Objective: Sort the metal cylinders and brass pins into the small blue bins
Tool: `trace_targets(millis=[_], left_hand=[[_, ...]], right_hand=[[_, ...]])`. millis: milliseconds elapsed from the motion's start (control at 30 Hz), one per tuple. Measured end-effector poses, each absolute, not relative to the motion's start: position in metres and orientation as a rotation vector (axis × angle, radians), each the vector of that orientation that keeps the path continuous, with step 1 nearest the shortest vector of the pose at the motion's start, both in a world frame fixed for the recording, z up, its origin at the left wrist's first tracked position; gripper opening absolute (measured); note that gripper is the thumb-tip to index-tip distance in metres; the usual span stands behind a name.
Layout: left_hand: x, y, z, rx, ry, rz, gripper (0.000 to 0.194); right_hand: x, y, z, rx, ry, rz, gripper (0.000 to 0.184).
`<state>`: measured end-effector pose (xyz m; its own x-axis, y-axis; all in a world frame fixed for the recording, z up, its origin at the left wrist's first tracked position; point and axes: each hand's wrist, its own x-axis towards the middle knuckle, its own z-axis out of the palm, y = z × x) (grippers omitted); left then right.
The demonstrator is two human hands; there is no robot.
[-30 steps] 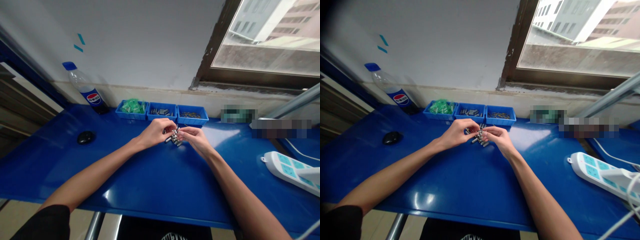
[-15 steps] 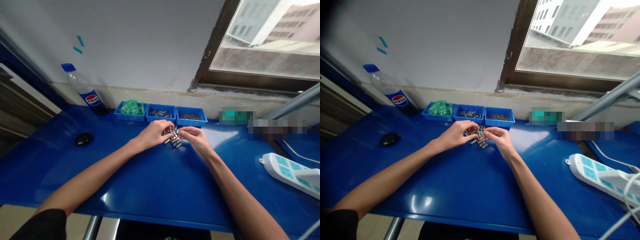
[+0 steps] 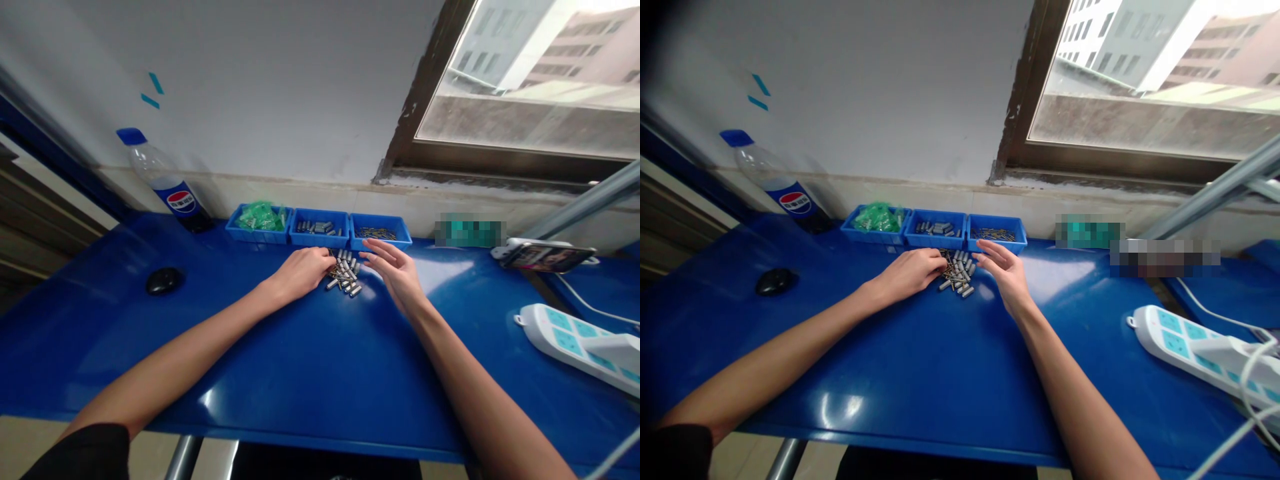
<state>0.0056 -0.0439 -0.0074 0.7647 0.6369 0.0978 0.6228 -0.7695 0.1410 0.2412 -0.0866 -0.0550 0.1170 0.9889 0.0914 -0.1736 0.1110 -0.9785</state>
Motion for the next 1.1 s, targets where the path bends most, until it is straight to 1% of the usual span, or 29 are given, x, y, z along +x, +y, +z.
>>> trace_targets(millis=[167, 300, 333, 433, 500, 567, 633, 800, 1000, 1100], left_hand=[[0.004, -0.042, -0.009, 2.917, 0.997, 0.274, 0.019], [0.004, -0.039, -0.008, 2.732, 0.926, 0.558, 0.01], [0.004, -0.039, -0.007, 2.657, 0.905, 0.648, 0.01], [0.007, -0.041, -0.002, 2.449, 0.847, 0.887, 0.02], [0.008, -0.044, 0.001, 2.349, 0.81, 0.954, 0.017], [0.009, -0.048, 0.004, 2.262, 0.788, 0.956, 0.009], [0.01, -0.05, 0.006, 2.166, 0.784, 0.957, 0.004], [0.01, -0.052, 0.005, 2.062, 0.789, 0.936, 0.01], [0.009, -0.05, 0.002, 2.17, 0.801, 0.815, 0.009], [0.007, -0.047, 0.002, 2.286, 0.824, 0.731, 0.015]], right_hand=[[0.241, -0.088, -0.054, -1.062, -1.06, 1.139, 0.043], [0.24, -0.088, -0.053, -1.065, -1.065, 1.141, 0.039], [0.239, -0.088, -0.053, -1.064, -1.072, 1.142, 0.038], [0.236, -0.089, -0.051, -1.075, -1.119, 1.139, 0.035], [0.234, -0.091, -0.049, -1.088, -1.164, 1.142, 0.034], [0.23, -0.093, -0.046, -1.089, -1.207, 1.173, 0.034], [0.228, -0.095, -0.045, -1.066, -1.236, 1.239, 0.034], [0.224, -0.097, -0.05, -0.982, -1.221, 1.384, 0.031], [0.223, -0.096, -0.055, -0.981, -1.141, 1.346, 0.026], [0.224, -0.094, -0.056, -0.994, -1.16, 1.305, 0.025]])
